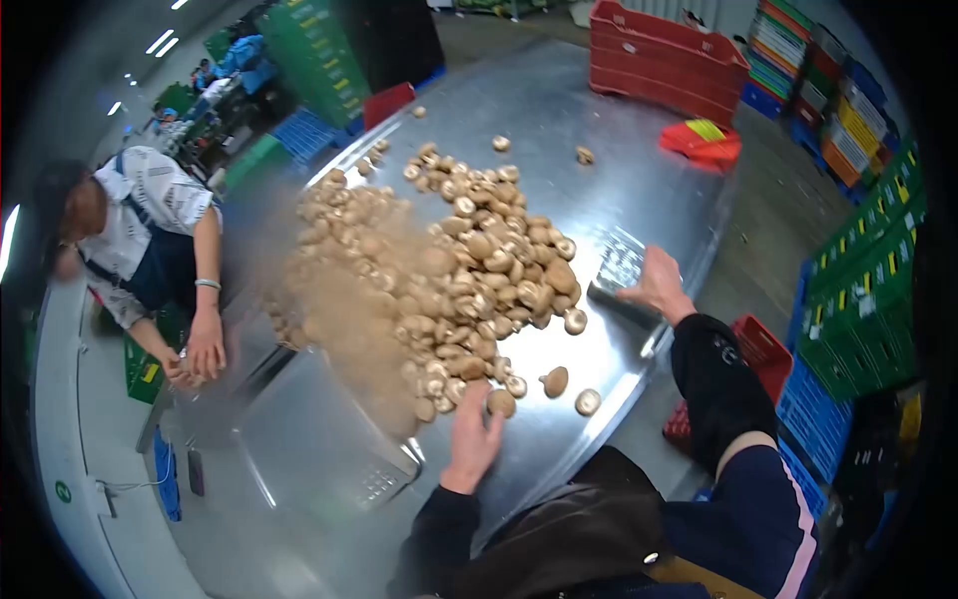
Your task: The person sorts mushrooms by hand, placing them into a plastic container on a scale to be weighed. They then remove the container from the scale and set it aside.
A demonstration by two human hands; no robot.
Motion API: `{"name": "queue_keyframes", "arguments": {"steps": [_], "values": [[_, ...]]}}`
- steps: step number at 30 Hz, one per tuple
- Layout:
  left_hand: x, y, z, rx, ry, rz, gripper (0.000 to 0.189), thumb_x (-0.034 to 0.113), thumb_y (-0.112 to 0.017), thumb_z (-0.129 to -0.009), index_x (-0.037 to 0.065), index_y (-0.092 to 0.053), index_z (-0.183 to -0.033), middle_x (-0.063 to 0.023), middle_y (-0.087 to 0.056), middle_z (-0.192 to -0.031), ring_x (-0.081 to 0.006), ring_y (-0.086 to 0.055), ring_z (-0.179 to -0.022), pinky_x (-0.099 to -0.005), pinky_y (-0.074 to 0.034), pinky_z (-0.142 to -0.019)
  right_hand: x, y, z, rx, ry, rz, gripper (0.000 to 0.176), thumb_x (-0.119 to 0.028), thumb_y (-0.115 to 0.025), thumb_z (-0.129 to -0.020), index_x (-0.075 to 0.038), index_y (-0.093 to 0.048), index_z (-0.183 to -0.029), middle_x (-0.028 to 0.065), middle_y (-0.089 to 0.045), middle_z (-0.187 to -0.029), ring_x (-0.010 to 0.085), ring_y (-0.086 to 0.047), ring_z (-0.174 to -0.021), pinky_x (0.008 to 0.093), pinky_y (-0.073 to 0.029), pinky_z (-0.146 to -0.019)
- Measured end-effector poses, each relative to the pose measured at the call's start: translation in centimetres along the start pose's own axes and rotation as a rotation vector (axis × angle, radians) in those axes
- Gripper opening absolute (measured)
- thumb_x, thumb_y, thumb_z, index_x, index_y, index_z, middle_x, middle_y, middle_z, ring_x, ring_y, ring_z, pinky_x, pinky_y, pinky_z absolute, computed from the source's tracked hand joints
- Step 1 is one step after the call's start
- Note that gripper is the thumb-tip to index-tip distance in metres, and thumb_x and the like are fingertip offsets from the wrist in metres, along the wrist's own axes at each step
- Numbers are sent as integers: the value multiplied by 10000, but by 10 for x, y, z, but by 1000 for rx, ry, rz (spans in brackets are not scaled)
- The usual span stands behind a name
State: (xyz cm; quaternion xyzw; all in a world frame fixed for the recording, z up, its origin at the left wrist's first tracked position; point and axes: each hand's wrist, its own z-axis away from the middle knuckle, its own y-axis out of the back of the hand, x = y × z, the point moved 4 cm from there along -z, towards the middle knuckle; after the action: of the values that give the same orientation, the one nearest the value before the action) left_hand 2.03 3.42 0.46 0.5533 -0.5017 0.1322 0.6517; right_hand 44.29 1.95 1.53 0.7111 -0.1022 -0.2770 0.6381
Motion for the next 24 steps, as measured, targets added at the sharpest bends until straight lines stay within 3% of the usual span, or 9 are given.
{"name": "queue_keyframes", "arguments": {"steps": [5,8,10,11,14,17,19,21,24], "values": [[6,23,2,-14,-1,17,475,85,-687,-819,13,-545,-1267,-196,-607,-1209,-349,-577,-1139,-398,-456,-949,-24,28,4,203,125,-35,920,-392,-841,-558,108,-456,-1226,295,-553,-1143,429,-534,-1106,476,-414,-991],[9,27,3,15,179,218,482,95,-697,-824,5,-540,-1271,-194,-599,-1239,-320,-575,-1167,-375,-459,-952,-39,46,15,266,241,-141,959,-374,-844,-592,112,-421,-1302,282,-549,-1186,406,-547,-1125,458,-425,-995],[13,30,-1,131,174,450,495,111,-708,-830,3,-536,-1282,-186,-606,-1243,-297,-574,-1179,-369,-460,-957,-77,43,39,-72,269,-395,934,-418,-834,-652,102,-436,-1318,274,-549,-1241,393,-552,-1157,438,-436,-1008],[15,31,-4,185,171,565,502,119,-713,-834,2,-534,-1287,-182,-609,-1244,-285,-574,-1185,-365,-460,-960,-109,42,52,-493,316,-464,907,-446,-810,-717,85,-438,-1351,274,-536,-1308,363,-543,-1214,407,-440,-1029],[38,43,-20,278,-142,165,420,121,-682,-875,-16,-551,-1251,-153,-660,-1152,-252,-658,-1049,-326,-521,-840,-164,-10,122,-1387,554,-900,900,-521,-705,-825,35,-373,-1449,216,-531,-1370,287,-503,-1277,358,-385,-1082],[0,37,0,-286,369,539,305,158,-605,-942,-15,-579,-1191,-126,-698,-1040,-203,-710,-787,-267,-527,-625,-178,-61,164,-1690,579,-1142,806,-528,-518,-953,39,-301,-1484,213,-463,-1445,308,-472,-1334,414,-356,-1115],[-7,44,26,-231,513,456,283,212,-515,-995,-35,-590,-1112,-115,-702,-947,-163,-673,-595,-234,-459,-466,-155,-95,185,-1823,93,-1585,883,-681,-290,-965,18,-266,-1504,242,-452,-1446,353,-519,-1285,400,-422,-1069],[-29,39,66,-131,657,600,333,251,-475,-1007,-54,-579,-1090,-130,-688,-920,-171,-644,-550,-244,-436,-413,-140,-89,197,-1654,-368,-1630,916,-722,-228,-950,6,-267,-1505,248,-492,-1398,341,-580,-1210,359,-513,-966],[-48,12,135,-128,849,792,288,169,-455,-1000,-73,-498,-1151,-181,-670,-912,-202,-618,-508,-250,-430,-376,-120,-80,231,-1409,-353,-1081,772,-591,-218,-1017,30,-307,-1467,244,-553,-1288,282,-685,-974,332,-569,-821]]}}
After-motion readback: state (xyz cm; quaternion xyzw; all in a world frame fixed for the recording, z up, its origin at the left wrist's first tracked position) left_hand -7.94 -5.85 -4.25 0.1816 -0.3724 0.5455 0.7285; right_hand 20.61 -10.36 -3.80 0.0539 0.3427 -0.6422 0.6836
